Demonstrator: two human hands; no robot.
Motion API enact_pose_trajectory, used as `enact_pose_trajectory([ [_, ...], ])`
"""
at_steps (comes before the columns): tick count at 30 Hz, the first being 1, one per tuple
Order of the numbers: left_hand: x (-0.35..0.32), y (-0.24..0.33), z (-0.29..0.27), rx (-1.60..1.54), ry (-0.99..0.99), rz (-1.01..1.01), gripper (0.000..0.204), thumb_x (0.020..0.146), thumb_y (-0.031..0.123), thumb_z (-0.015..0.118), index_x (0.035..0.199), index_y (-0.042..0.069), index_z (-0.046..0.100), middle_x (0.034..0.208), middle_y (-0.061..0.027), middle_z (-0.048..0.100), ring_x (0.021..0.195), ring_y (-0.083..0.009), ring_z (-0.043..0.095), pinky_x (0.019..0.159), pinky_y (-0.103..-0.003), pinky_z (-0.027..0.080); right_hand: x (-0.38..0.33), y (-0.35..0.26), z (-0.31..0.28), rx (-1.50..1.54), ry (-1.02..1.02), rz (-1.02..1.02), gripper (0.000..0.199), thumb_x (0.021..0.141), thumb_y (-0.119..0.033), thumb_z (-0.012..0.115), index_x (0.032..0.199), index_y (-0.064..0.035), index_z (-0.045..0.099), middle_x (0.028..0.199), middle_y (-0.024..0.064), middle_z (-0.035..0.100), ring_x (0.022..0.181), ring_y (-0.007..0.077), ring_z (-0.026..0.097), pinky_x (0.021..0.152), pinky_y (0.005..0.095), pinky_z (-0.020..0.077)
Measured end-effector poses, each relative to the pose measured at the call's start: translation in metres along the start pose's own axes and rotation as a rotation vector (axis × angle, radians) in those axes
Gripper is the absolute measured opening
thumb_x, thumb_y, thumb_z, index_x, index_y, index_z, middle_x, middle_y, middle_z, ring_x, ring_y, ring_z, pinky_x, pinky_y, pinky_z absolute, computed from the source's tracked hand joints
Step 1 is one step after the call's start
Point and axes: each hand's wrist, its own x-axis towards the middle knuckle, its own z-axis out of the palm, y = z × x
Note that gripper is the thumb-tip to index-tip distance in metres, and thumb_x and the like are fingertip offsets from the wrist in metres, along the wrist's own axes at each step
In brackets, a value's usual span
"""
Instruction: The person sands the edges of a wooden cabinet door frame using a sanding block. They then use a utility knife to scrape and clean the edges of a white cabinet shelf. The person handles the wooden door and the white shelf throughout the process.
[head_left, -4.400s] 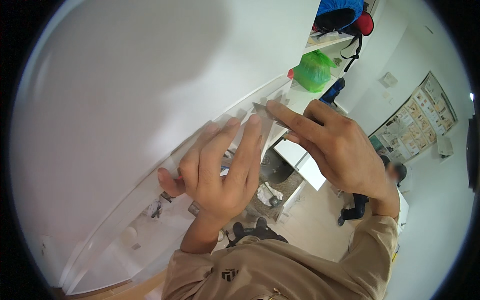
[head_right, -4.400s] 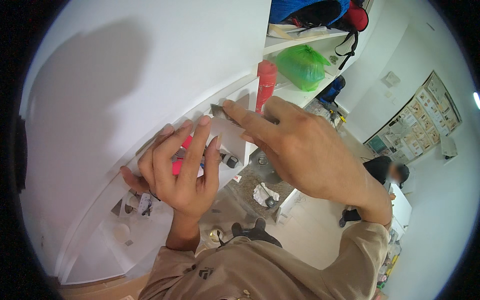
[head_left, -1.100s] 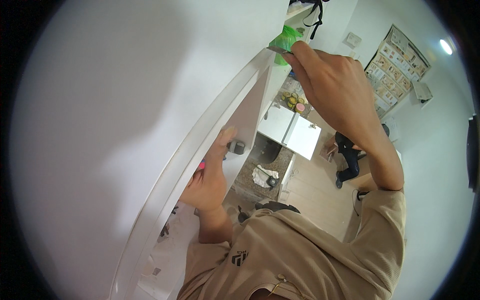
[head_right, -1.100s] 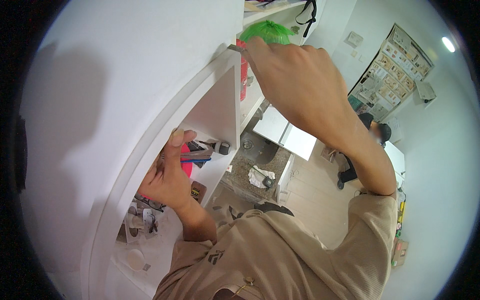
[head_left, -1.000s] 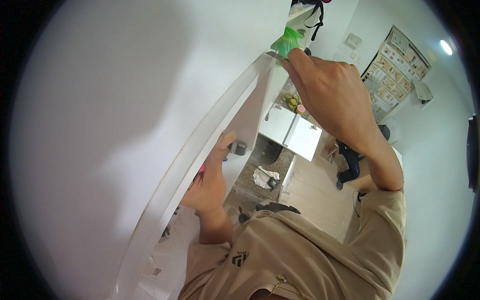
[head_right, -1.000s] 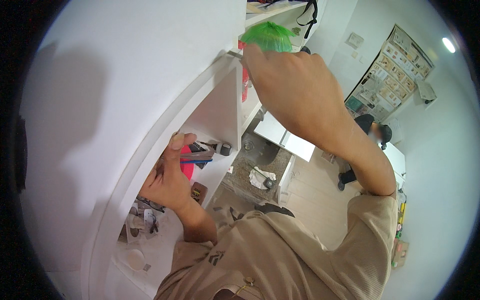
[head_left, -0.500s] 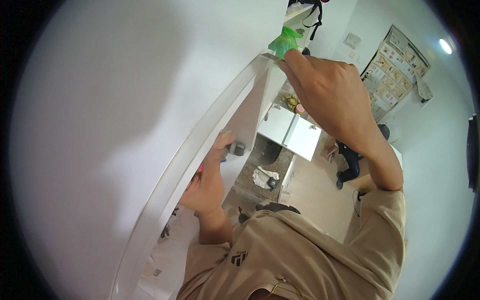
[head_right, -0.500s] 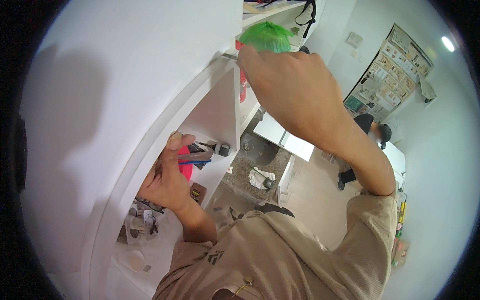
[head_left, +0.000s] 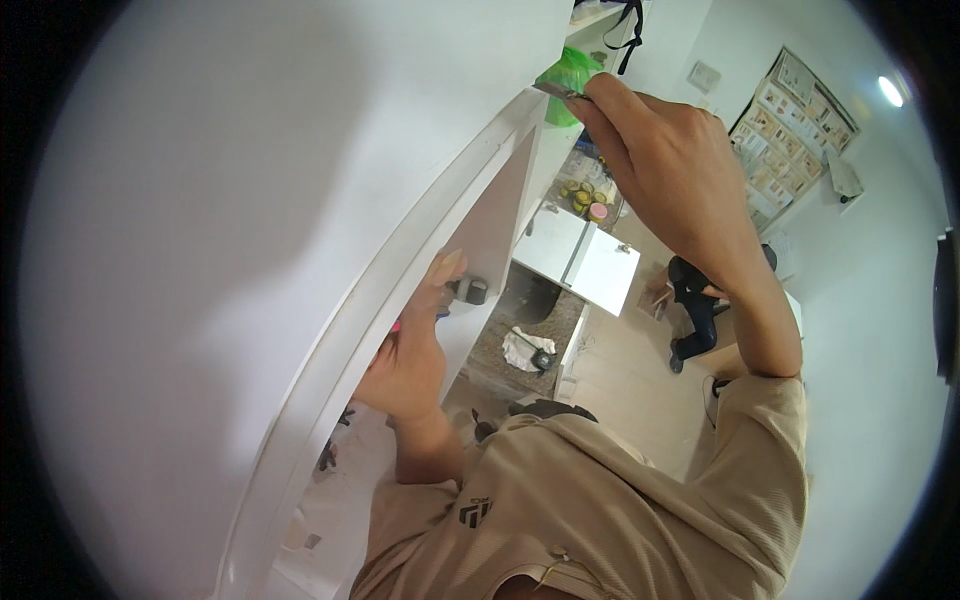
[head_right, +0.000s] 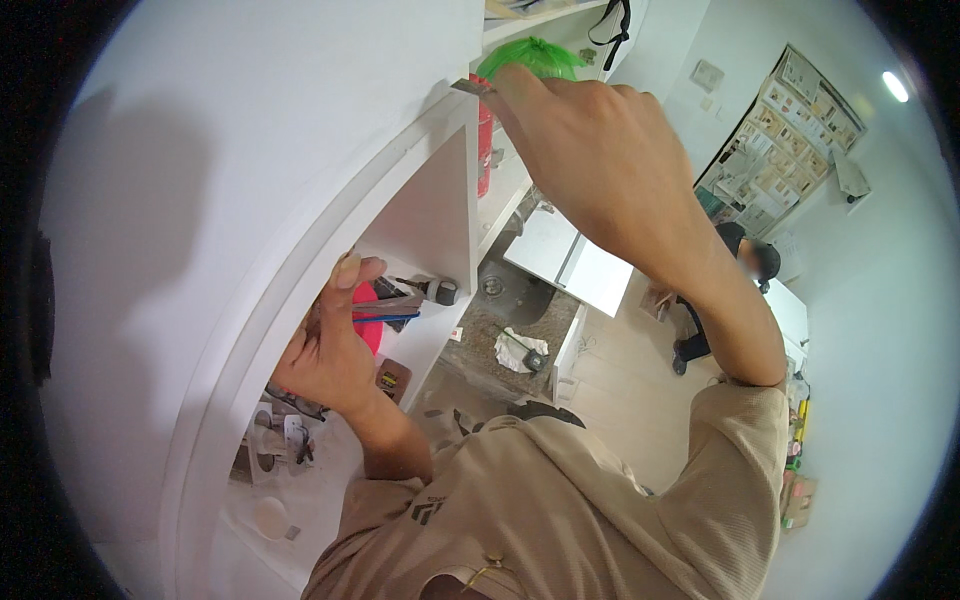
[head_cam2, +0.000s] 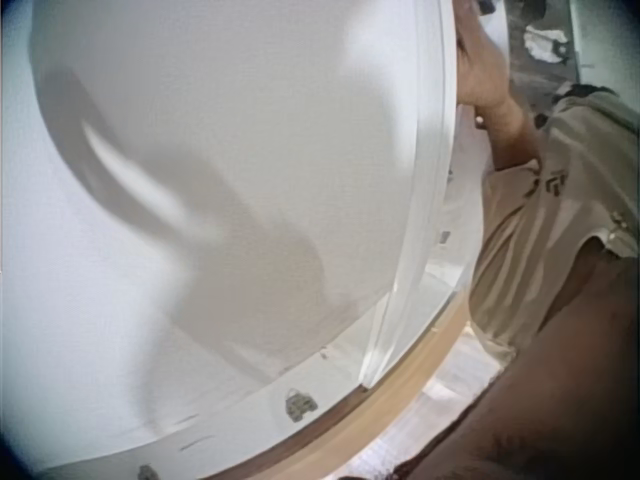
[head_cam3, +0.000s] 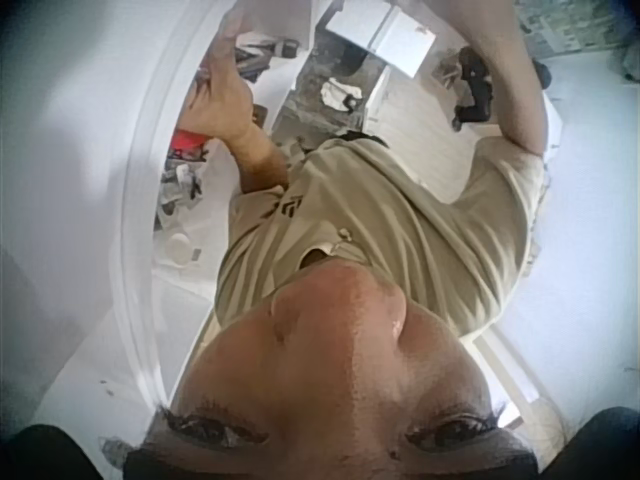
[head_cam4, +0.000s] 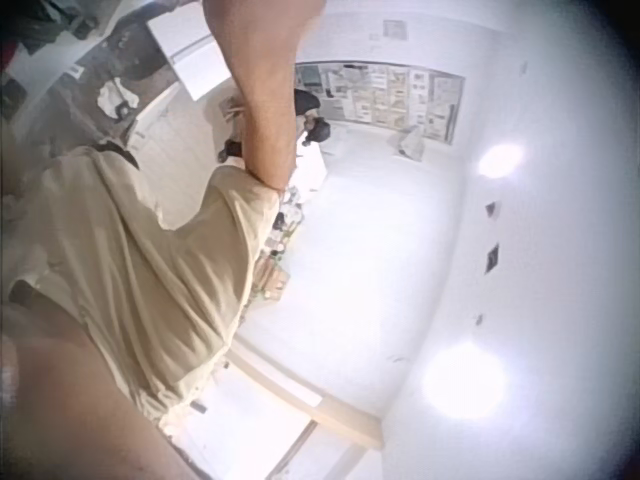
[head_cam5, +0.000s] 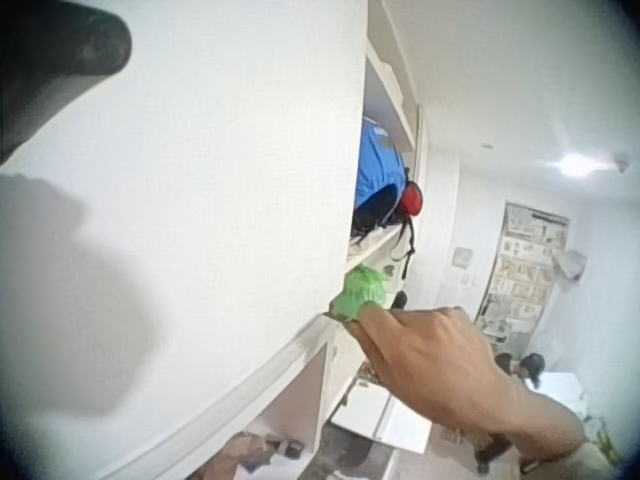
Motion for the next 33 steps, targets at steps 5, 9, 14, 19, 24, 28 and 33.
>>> enact_pose_trajectory([
  [5, -0.001, 0.0, -0.002, -0.004, 0.004, -0.008, 0.011, 0.089, -0.015, 0.071, 0.099, -0.018, 0.071, 0.087, -0.0249, 0.076, 0.077, -0.0279, 0.078, 0.072, -0.036, 0.065, -0.001, 0.001, 0.005, -0.035, -0.065, -0.041, 0.016, 0.102, -0.022, 0.064, 0.101, -0.007, 0.06, 0.071, 0.0115, 0.065, 0.062, 0.034, 0.065, 0.055, 0.0456, 0.0485],
  [9, 0.001, 0.0, 0.0, 0.019, -0.001, 0.019, 0.01, 0.089, -0.014, 0.071, 0.099, -0.017, 0.072, 0.085, -0.0238, 0.077, 0.075, -0.0263, 0.077, 0.069, -0.033, 0.064, 0.0, -0.01, -0.002, 0.074, -0.059, -0.125, 0.016, 0.1, -0.019, 0.067, 0.099, -0.0056, 0.058, 0.067, 0.0103, 0.062, 0.057, 0.0327, 0.062, 0.051, 0.0435, 0.047],
  [14, 0.001, 0.0, -0.004, 0.067, -0.009, 0.005, 0.008, 0.087, -0.012, 0.074, 0.094, -0.015, 0.075, 0.083, -0.0216, 0.077, 0.074, -0.0239, 0.077, 0.063, -0.028, 0.06, -0.009, -0.037, -0.023, 0.182, -0.095, -0.205, 0.017, 0.098, -0.018, 0.069, 0.098, -0.0053, 0.057, 0.064, 0.0084, 0.06, 0.054, 0.0298, 0.06, 0.048, 0.0408, 0.0454],
  [19, 0.0, 0.002, -0.005, 0.092, -0.013, -0.028, 0.008, 0.087, -0.013, 0.074, 0.094, -0.016, 0.074, 0.083, -0.0218, 0.077, 0.073, -0.0241, 0.077, 0.064, -0.029, 0.061, -0.006, -0.002, 0.001, 0.059, -0.016, -0.06, 0.014, 0.102, -0.021, 0.065, 0.1, -0.008, 0.061, 0.068, 0.0096, 0.063, 0.057, 0.0295, 0.063, 0.053, 0.0431, 0.0476],
  [24, 0.002, 0.001, -0.004, 0.015, -0.024, -0.003, 0.012, 0.088, -0.014, 0.072, 0.099, -0.017, 0.073, 0.087, -0.0241, 0.077, 0.075, -0.0261, 0.077, 0.068, -0.033, 0.063, 0.005, 0.009, 0.011, -0.034, -0.093, -0.015, 0.022, 0.106, -0.027, 0.057, 0.103, -0.0054, 0.061, 0.075, 0.0138, 0.068, 0.069, 0.035, 0.069, 0.061, 0.0466, 0.0538],
  [28, 0.002, 0.001, -0.004, 0.02, -0.01, -0.002, 0.013, 0.088, -0.015, 0.072, 0.1, -0.017, 0.072, 0.087, -0.0244, 0.076, 0.075, -0.0266, 0.078, 0.068, -0.033, 0.064, 0.007, 0.003, 0.01, -0.083, -0.11, -0.036, 0.019, 0.102, -0.022, 0.057, 0.104, -0.0033, 0.06, 0.077, 0.0168, 0.069, 0.072, 0.0377, 0.071, 0.062, 0.0476, 0.0562],
  [33, 0.001, -0.001, 0.001, -0.001, 0.0, -0.006, 0.012, 0.086, -0.015, 0.073, 0.098, -0.015, 0.074, 0.085, -0.0205, 0.077, 0.073, -0.0232, 0.076, 0.064, -0.029, 0.061, -0.002, -0.015, -0.007, 0.005, -0.101, -0.114, 0.014, 0.098, -0.018, 0.065, 0.099, -0.0056, 0.058, 0.069, 0.012, 0.063, 0.059, 0.0342, 0.063, 0.053, 0.0446, 0.0492],
])
